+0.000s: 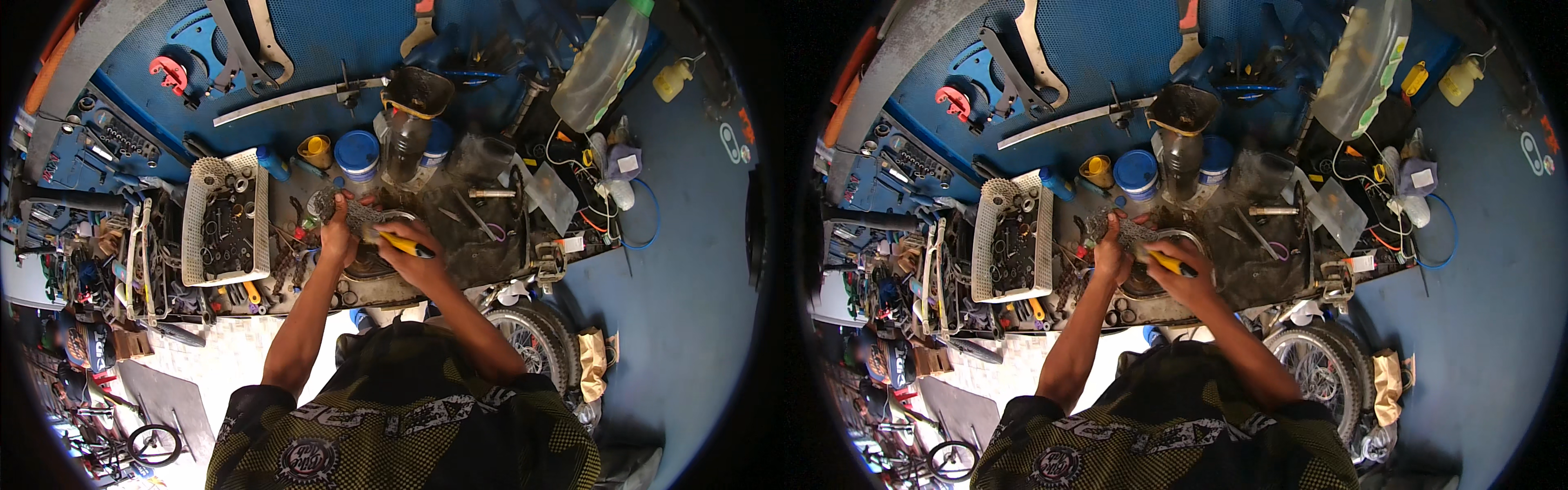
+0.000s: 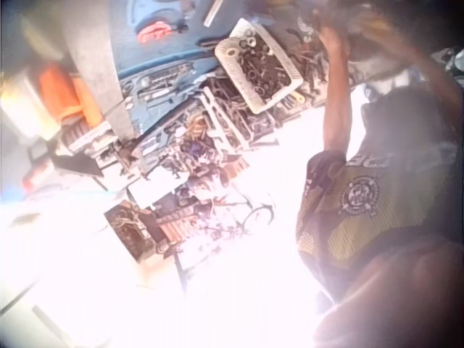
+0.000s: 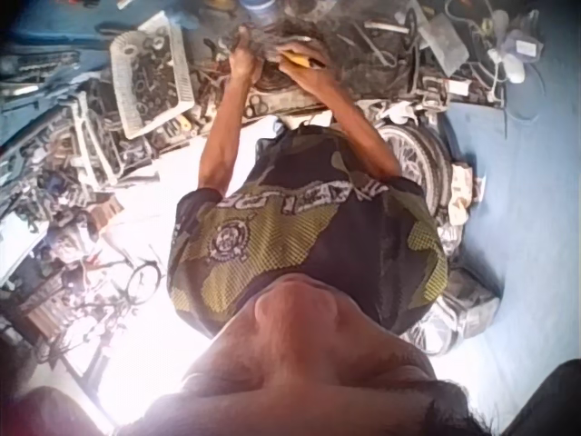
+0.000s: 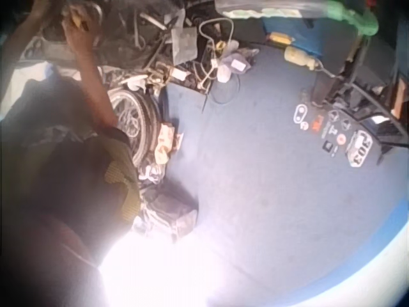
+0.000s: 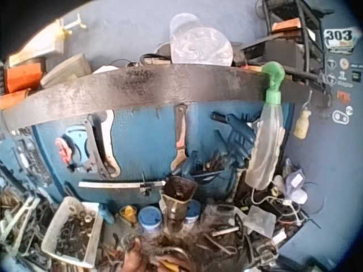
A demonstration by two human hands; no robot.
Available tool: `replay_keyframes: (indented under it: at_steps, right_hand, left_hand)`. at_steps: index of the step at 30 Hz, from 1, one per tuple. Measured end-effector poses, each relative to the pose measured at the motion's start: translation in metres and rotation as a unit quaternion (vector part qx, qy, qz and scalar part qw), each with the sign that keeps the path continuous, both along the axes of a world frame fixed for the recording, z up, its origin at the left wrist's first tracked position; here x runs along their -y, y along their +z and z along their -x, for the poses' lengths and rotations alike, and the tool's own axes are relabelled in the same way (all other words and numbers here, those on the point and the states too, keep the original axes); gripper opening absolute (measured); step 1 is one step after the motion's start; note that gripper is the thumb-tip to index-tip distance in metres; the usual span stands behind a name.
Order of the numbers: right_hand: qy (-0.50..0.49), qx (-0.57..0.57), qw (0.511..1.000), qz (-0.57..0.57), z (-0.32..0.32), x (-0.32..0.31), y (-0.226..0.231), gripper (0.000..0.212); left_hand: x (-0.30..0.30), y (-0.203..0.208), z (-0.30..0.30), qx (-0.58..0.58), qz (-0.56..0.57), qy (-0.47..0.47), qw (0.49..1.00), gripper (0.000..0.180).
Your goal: The person scrubs a bicycle chain with a yellow brush over a metal sink, rinses it under running water, and inspects it by holding it up. The person repeats scrubbing and rinsing steps on the chain.
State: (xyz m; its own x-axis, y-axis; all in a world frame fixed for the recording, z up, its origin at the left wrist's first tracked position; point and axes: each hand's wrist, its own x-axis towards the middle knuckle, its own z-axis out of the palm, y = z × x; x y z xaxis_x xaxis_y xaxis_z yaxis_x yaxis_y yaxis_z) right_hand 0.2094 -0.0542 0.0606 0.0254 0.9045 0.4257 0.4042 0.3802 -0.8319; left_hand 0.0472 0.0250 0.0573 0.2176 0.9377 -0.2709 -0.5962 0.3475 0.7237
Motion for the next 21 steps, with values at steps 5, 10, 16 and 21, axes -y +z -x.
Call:
replay_keyframes:
  at_steps: [5, 10, 16, 21]
  right_hand:
    - [-0.004, -0.003, 1.0, 0.012, -0.012, 0.003, -0.007, 0.029]
    - [0.01, 0.183, 0.983, -0.001, -0.054, 0.009, -0.028, 0.036]
    - [0.074, 0.474, 0.877, 0.0, -0.062, 0.0, -0.043, 0.058]
    - [0.086, 0.493, 0.866, -0.021, -0.055, -0.011, -0.037, 0.058]
  left_hand:
    - [-0.001, 0.0, 0.001, 0.032, -0.014, -0.007, 0.999, 0.033]
    - [-0.011, 0.003, 0.021, 0.101, -0.004, -0.072, 0.992, 0.033]
    - [-0.019, 0.011, 0.03, 0.139, -0.007, -0.181, 0.974, 0.029]
    - [-0.019, 0.021, 0.035, 0.012, 0.0, -0.224, 0.974, 0.024]
